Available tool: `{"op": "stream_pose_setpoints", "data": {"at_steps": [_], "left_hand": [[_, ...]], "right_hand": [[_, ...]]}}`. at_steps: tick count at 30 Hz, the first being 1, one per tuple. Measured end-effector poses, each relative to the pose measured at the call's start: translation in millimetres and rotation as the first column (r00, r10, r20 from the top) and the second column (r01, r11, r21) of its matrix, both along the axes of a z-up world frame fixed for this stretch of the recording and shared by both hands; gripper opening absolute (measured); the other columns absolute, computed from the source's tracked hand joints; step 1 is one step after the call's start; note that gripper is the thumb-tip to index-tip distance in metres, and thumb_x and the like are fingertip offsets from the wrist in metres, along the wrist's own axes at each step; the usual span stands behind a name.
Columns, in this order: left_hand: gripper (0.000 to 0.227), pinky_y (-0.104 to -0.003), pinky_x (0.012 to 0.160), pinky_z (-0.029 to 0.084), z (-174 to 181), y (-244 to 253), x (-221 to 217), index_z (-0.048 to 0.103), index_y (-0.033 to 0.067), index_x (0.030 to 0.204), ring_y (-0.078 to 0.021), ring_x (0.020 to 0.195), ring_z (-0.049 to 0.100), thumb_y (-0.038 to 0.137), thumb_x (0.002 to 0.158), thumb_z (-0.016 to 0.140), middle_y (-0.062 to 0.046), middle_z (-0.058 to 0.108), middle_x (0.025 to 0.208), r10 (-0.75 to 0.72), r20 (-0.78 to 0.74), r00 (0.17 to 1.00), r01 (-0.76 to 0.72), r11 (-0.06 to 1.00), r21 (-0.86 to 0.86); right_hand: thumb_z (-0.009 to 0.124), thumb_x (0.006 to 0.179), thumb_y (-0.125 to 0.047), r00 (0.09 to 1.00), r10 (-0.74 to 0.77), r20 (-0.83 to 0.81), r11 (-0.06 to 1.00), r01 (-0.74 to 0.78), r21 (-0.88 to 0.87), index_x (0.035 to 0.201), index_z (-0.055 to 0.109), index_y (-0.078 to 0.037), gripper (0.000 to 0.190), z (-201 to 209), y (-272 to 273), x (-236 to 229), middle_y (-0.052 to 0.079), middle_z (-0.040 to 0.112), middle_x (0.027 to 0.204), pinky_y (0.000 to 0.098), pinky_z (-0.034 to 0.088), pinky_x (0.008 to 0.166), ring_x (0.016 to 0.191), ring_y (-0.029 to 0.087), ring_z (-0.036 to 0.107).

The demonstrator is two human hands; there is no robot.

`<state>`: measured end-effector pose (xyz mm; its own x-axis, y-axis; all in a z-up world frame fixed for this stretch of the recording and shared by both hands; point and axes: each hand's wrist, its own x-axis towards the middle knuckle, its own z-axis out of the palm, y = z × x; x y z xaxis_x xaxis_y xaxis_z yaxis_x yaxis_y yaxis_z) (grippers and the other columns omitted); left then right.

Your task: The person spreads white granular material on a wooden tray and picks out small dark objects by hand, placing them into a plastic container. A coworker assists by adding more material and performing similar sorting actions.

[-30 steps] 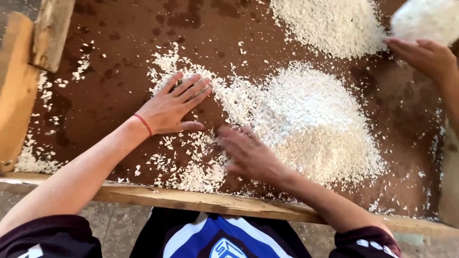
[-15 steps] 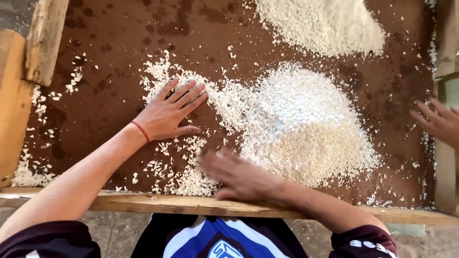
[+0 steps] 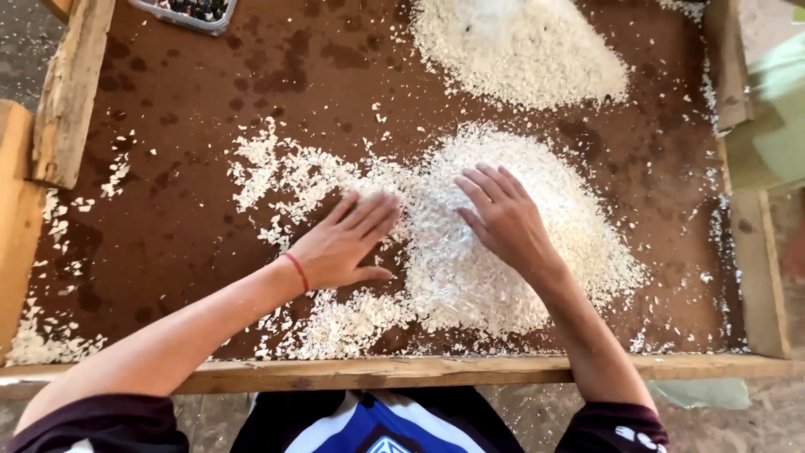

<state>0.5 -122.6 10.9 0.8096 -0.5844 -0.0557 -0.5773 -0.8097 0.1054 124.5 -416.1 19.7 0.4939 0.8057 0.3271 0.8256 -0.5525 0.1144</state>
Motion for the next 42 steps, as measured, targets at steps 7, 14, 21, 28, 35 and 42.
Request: {"op": "stream_pose_setpoints", "data": {"at_steps": [7,14,21,28,35,42], "left_hand": [[0.102,-0.058,0.119,-0.002,-10,0,-18,0.001,0.0194,0.161,-0.0325,0.152,-0.001,0.089,0.088,0.017,-0.009,0.002,0.168,-0.066,-0.154,0.986,0.064,0.998,-0.017],[0.106,-0.059,0.121,-0.004,-7,-6,-16,0.002,0.0287,0.162,-0.0324,0.154,-0.004,0.097,0.082,0.017,-0.005,-0.001,0.169,-0.116,0.066,0.991,0.117,0.993,-0.013],[0.106,-0.061,0.119,-0.004,-35,-2,-16,0.007,0.0287,0.161,-0.0320,0.153,-0.002,0.100,0.083,0.016,-0.005,0.002,0.168,-0.132,0.142,0.981,0.142,0.987,-0.068],[0.107,-0.059,0.122,-0.003,-48,-1,-16,0.006,0.0288,0.162,-0.0310,0.155,-0.002,0.101,0.083,0.015,-0.005,0.000,0.169,-0.108,0.312,0.944,0.140,0.987,-0.082],[0.105,-0.061,0.121,-0.003,-37,-2,-15,0.006,0.0295,0.161,-0.0318,0.154,-0.002,0.099,0.082,0.015,-0.004,0.002,0.168,-0.128,0.172,0.977,0.141,0.988,-0.066],[0.107,-0.060,0.122,-0.004,-48,-2,-16,0.008,0.0294,0.161,-0.0317,0.154,-0.003,0.100,0.083,0.018,-0.004,0.003,0.169,-0.110,0.257,0.960,0.140,0.985,-0.102]], "right_hand": [[0.063,0.101,-0.033,0.978,-0.037,-0.206,0.999,0.039,0.008,0.122,0.071,-0.013,0.030,8,1,-5,0.006,0.071,0.118,0.0360,0.047,0.108,0.121,0.023,0.063],[0.075,0.091,-0.027,0.998,0.029,-0.055,0.997,-0.026,0.068,0.108,0.072,-0.019,0.020,-3,-6,6,-0.001,0.070,0.115,0.0357,0.051,0.099,0.116,0.020,0.064],[0.078,0.088,-0.022,0.998,0.029,-0.059,0.998,-0.026,0.058,0.096,0.073,-0.020,0.009,5,2,-2,-0.003,0.071,0.112,0.0349,0.052,0.095,0.115,0.019,0.065],[0.077,0.089,-0.024,0.997,0.015,-0.079,0.999,-0.012,0.038,0.099,0.074,-0.022,0.011,5,3,-2,-0.001,0.070,0.112,0.0362,0.051,0.096,0.116,0.020,0.064],[0.075,0.092,-0.028,0.996,-0.006,-0.089,1.000,0.007,0.016,0.102,0.073,-0.020,0.014,-1,6,-3,0.001,0.071,0.114,0.0372,0.050,0.099,0.117,0.021,0.064],[0.072,0.096,-0.030,0.980,-0.013,-0.200,1.000,0.017,0.021,0.101,0.075,-0.019,0.012,-7,14,-5,0.003,0.071,0.109,0.0366,0.047,0.101,0.116,0.020,0.063]]}}
